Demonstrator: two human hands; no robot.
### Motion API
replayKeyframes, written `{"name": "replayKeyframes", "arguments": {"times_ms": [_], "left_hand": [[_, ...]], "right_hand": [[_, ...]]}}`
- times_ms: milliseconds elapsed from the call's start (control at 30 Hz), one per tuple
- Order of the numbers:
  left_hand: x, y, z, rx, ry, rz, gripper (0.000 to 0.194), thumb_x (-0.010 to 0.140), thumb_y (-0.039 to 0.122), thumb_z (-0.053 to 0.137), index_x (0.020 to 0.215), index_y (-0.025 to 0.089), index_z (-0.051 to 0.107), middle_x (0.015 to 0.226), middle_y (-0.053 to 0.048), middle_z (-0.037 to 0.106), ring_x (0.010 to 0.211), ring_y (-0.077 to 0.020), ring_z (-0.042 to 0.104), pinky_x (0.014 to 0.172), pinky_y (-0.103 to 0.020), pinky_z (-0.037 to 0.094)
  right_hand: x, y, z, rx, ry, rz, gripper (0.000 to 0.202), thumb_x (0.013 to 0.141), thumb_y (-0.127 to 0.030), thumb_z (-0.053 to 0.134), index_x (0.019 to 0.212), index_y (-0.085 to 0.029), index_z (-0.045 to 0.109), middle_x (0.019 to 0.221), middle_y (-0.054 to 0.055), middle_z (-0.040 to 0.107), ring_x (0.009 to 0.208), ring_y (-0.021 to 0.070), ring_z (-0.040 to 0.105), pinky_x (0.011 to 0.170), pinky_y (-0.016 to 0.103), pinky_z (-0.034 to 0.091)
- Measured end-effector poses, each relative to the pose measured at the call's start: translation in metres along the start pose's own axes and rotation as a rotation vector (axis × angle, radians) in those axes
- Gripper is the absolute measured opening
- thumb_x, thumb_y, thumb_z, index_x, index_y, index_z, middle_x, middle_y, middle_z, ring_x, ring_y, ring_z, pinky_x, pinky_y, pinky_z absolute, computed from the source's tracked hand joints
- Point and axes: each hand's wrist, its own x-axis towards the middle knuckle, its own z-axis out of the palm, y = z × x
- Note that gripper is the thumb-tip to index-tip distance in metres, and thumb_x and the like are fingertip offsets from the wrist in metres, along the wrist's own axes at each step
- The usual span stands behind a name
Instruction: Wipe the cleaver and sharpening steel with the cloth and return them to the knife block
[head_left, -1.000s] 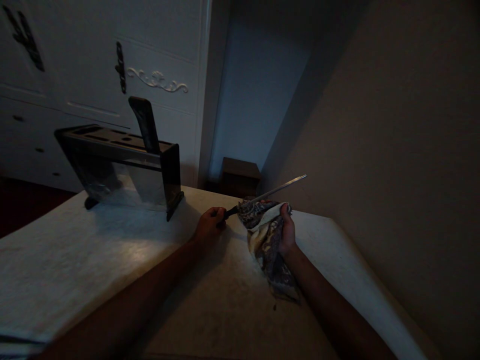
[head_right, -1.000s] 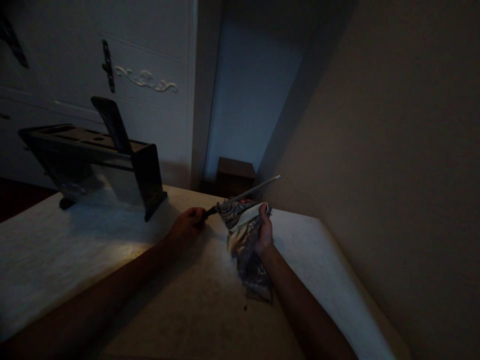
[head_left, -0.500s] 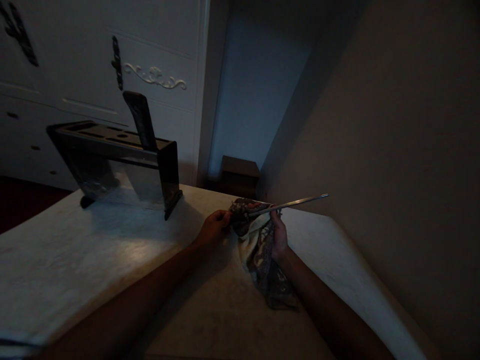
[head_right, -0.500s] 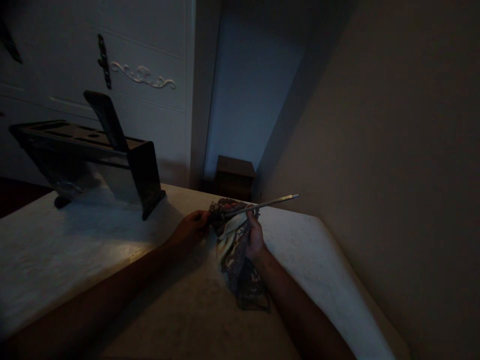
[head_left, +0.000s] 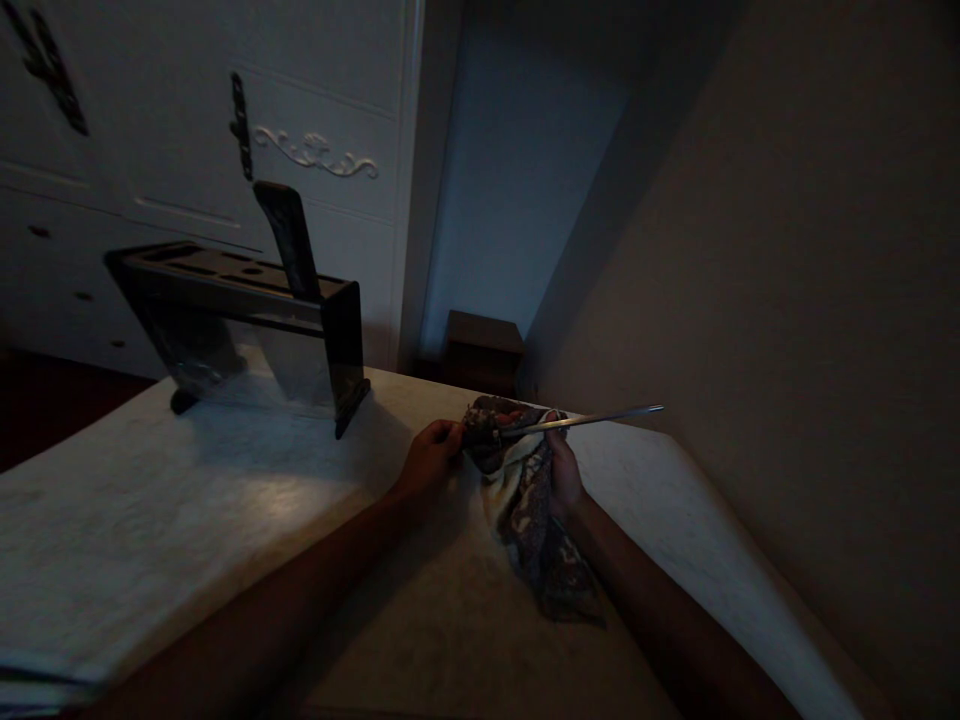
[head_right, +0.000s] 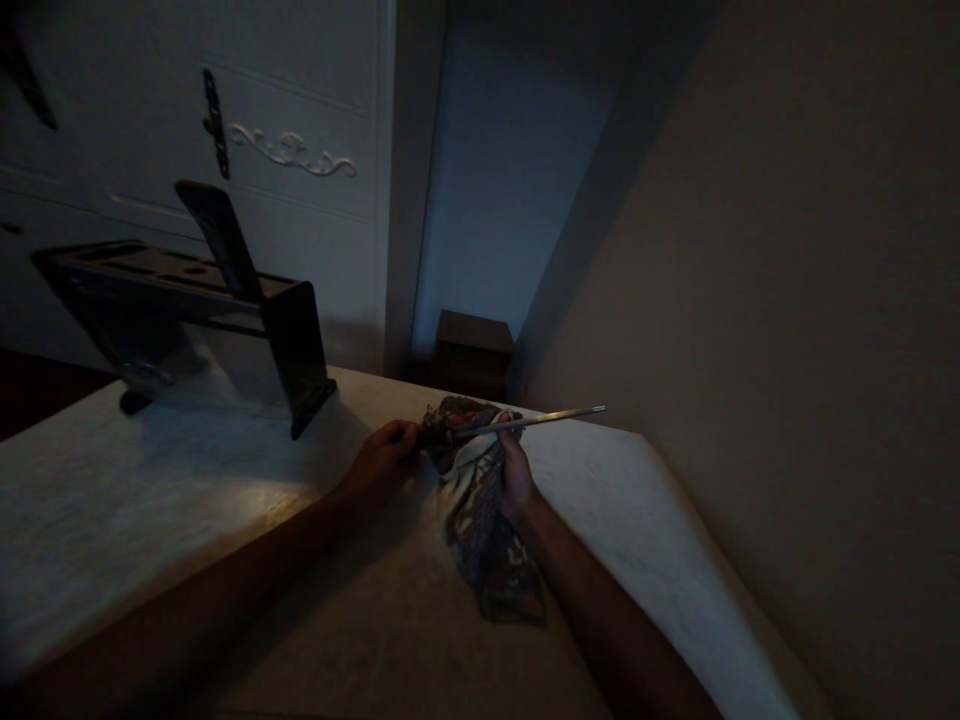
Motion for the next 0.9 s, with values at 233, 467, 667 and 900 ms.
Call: {"name": "replayKeyframes", "arguments": {"times_ms": [233,467,667,900], "left_hand": [[-0.001,-0.003,0.000,0.050,0.007,0.057,0.039,0.061,0.048,0.077,0.072,0.015,0.059,0.057,0.003,0.051,0.050,-0.0086,0.043,0.048,-0.021,0.033],[0.003,-0.006,0.000,-0.011,0.075,0.067,0.033,0.064,0.040,0.079,0.071,0.015,0.059,0.060,0.002,0.051,0.054,-0.0091,0.044,0.052,-0.020,0.035],[0.004,-0.004,-0.001,0.012,0.123,0.074,0.026,0.068,0.033,0.077,0.074,0.015,0.060,0.069,-0.001,0.059,0.062,-0.0122,0.053,0.057,-0.023,0.042],[0.002,-0.002,-0.003,0.082,0.103,0.137,0.016,0.067,0.024,0.074,0.074,0.015,0.064,0.067,-0.002,0.061,0.061,-0.0130,0.053,0.057,-0.023,0.042]], "right_hand": [[-0.001,0.005,0.001,0.031,0.041,0.031,0.036,0.078,-0.053,0.070,0.093,-0.020,0.071,0.088,0.005,0.076,0.095,0.0286,0.070,0.085,0.043,0.057],[-0.004,0.010,0.004,0.119,0.098,0.101,0.027,0.077,-0.042,0.070,0.094,-0.021,0.070,0.086,0.005,0.076,0.094,0.0292,0.071,0.083,0.044,0.058],[-0.007,0.013,-0.001,0.090,0.091,0.195,0.021,0.075,-0.033,0.070,0.088,-0.017,0.071,0.079,0.007,0.076,0.087,0.0300,0.072,0.083,0.044,0.059],[-0.009,0.017,0.003,0.008,0.056,0.166,0.015,0.071,-0.022,0.077,0.082,-0.015,0.070,0.076,0.007,0.075,0.082,0.0281,0.073,0.081,0.041,0.060]]}}
